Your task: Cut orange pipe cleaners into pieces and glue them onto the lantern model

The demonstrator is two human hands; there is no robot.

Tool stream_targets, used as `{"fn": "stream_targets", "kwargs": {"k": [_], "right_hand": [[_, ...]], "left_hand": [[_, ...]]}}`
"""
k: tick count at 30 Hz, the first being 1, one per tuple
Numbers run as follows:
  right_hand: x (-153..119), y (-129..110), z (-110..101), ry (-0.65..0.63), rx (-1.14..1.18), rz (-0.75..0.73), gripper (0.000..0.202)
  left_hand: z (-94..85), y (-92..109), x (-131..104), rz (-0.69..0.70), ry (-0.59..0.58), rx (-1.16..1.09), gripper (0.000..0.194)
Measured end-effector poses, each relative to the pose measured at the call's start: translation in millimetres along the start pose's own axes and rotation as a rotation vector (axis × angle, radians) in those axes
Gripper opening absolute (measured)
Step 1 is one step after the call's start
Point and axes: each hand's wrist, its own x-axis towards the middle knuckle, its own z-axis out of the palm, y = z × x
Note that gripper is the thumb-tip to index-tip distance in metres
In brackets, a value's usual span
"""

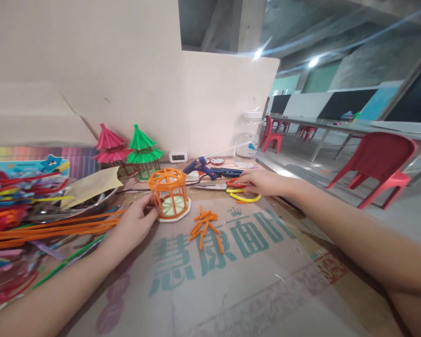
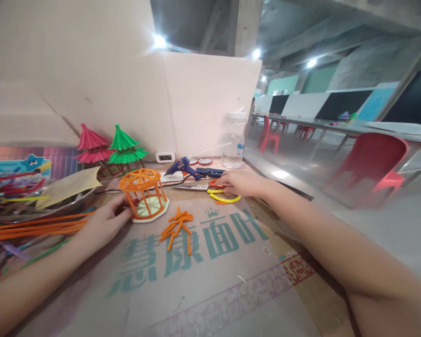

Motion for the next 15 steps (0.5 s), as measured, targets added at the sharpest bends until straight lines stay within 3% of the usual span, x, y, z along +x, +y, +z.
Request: {"fn": "stream_targets", "kwargs": {"k": [5, 8, 11, 15], "right_hand": [[-15.2, -9.6, -36.8, -0.101, 0.106, 0.093, 0.025], [-19.8, -13.4, -45.5, -0.158, 0.049, 0.127, 0.022], [-15.6, -10.1, -37.4, -0.103, -0.037, 0.177, 0.024], [-2.6, 3.0, -10.8, -0.079, -0.117, 0.172, 0.034]], "left_hand": [[-1.3, 0.6, -0.1, 0.005, 0.008, 0.018, 0.03], [-1.8, 2.6, -0.1, -0.015, -0.002, 0.015, 0.032], [-1.6, 3.8, 0.7, -0.025, 0.009, 0.001, 0.033], [-1.2, 7.5, 1.4, -0.046, 0.023, -0.023, 0.029]]}}
